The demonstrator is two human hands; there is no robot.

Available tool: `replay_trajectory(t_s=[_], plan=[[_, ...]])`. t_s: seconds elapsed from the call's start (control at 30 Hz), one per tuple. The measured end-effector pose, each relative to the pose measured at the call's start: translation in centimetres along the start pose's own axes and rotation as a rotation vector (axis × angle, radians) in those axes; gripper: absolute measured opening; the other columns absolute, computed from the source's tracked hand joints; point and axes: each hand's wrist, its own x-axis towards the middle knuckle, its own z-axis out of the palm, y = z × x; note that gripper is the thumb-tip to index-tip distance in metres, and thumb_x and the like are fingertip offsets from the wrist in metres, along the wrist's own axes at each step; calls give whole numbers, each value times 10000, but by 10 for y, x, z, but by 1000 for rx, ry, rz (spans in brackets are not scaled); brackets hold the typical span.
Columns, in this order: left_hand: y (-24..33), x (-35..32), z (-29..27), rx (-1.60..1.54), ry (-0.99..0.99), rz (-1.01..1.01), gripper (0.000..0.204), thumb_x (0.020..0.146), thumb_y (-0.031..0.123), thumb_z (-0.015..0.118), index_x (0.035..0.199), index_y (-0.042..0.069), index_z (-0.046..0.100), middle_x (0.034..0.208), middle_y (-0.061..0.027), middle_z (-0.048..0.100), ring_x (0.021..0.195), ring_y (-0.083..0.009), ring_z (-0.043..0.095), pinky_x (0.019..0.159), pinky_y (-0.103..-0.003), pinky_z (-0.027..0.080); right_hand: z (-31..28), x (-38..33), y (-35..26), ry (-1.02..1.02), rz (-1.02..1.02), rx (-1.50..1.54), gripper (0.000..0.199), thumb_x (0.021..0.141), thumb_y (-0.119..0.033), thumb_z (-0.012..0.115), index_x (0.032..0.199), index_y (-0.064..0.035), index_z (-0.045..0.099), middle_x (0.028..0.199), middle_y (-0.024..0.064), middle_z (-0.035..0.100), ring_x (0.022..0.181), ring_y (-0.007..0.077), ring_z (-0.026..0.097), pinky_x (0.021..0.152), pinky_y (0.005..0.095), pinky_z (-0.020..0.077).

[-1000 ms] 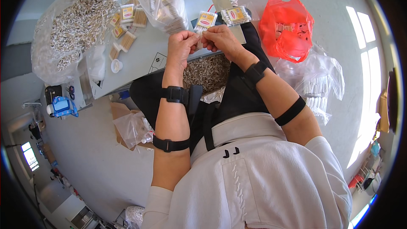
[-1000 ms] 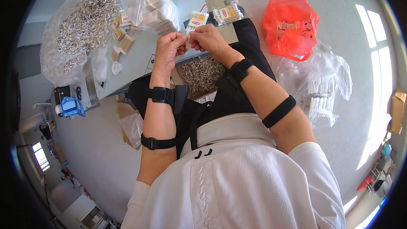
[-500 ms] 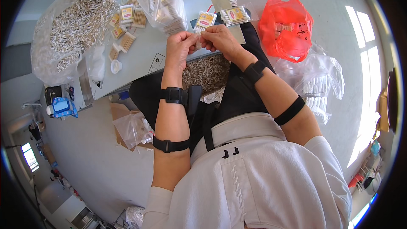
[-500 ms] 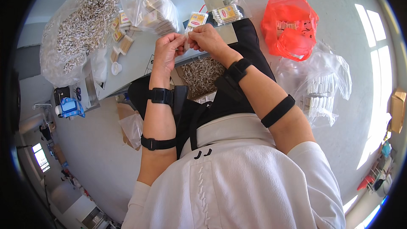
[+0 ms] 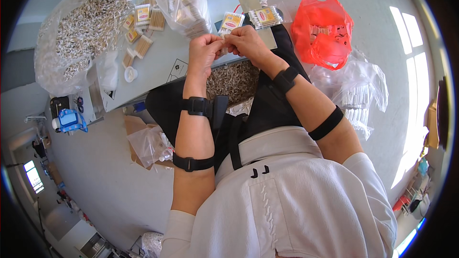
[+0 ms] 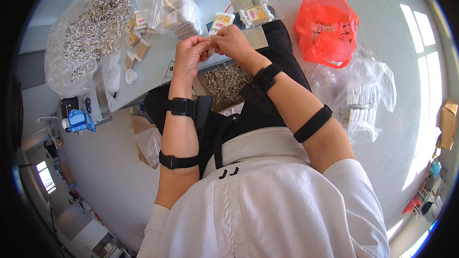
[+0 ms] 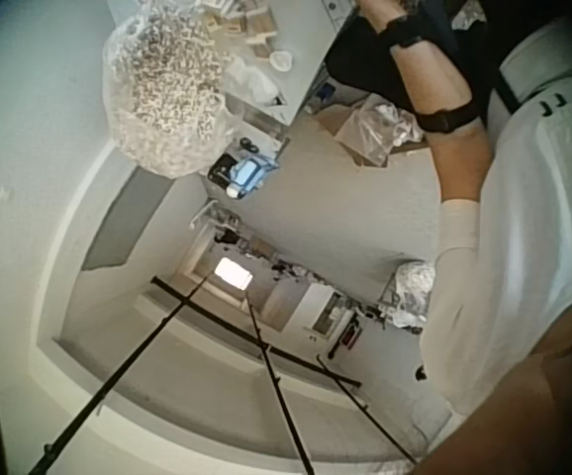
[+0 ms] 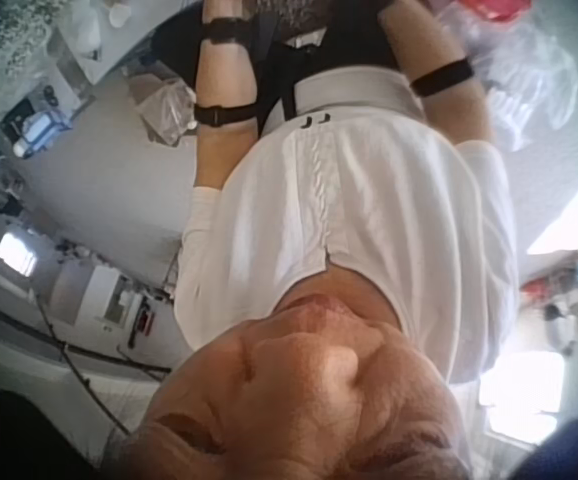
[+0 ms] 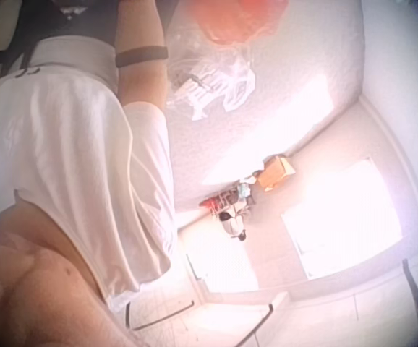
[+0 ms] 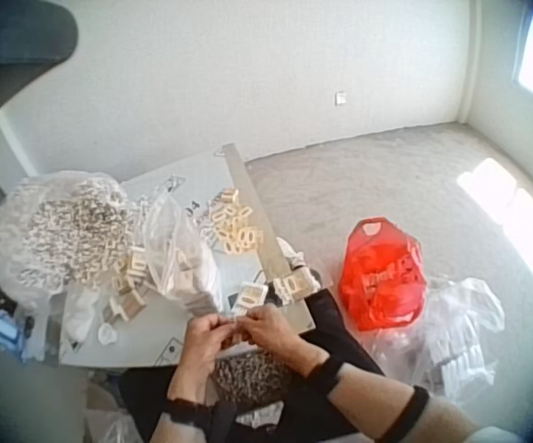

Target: Packaging small wooden sticks or matches into small plastic bags along with product labels.

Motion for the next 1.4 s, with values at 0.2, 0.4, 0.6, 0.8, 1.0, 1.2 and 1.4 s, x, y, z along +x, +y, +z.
replay_trajectory(t_s=[0.2, 0.4, 0.6, 0.8, 1.0, 1.2, 1.4], plan=[[1, 0, 2, -4, -1, -4, 71, 761, 41, 667, 732, -6, 622, 608, 3, 557, 511, -55, 470, 464, -192, 355, -3, 0, 9, -51, -14, 136, 198, 874, -154, 560, 732, -29, 619, 626, -2, 570, 532, 52, 506, 462, 185, 377], [3, -1, 2, 53, -51, 11, 93, 775, 77, 689, 759, 22, 616, 644, -4, 583, 535, -67, 502, 483, -191, 382, -4, 1, 12, -37, -66, 107, 183, 875, -143, 563, 728, -51, 620, 631, -16, 567, 543, 46, 499, 469, 180, 365], [3, 0, 5, 90, -78, 31, 101, 767, 52, 685, 729, 6, 604, 636, -23, 585, 532, -71, 505, 478, -197, 382, -6, -1, 15, -68, 1, 244, 189, 878, -170, 581, 727, -63, 620, 633, -19, 565, 548, 41, 489, 485, 174, 368], [-2, 6, 9, 196, -74, 77, 92, 749, 21, 644, 676, -4, 592, 592, -22, 564, 509, -66, 482, 451, -206, 362, -6, -4, 23, -40, -12, 232, 185, 884, -168, 571, 740, -56, 602, 643, -9, 569, 548, 44, 487, 487, 180, 372], [-12, 8, 21, 345, -60, 110, 81, 685, 13, 619, 617, -7, 580, 567, -4, 539, 508, -55, 440, 448, -228, 351, -20, -10, 37, -17, -4, 81, 175, 871, -147, 573, 736, -37, 597, 649, 8, 579, 554, 59, 492, 503, 187, 391], [-24, 18, 28, 609, -33, 114, 82, 658, 20, 611, 596, -16, 571, 551, -5, 527, 508, -67, 442, 446, -251, 359, -29, -13, 39, 45, 13, -112, 136, 791, -93, 600, 684, -12, 582, 611, 27, 591, 534, 81, 556, 466, 204, 427], [-21, 18, 39, 821, -14, 98, 120, 656, 96, 627, 615, -12, 593, 554, -71, 570, 501, -130, 510, 484, -294, 410, -32, -15, 47, 183, -139, -239, 91, 672, -11, 626, 611, 22, 567, 558, 102, 592, 517, 153, 606, 490, 284, 484]])
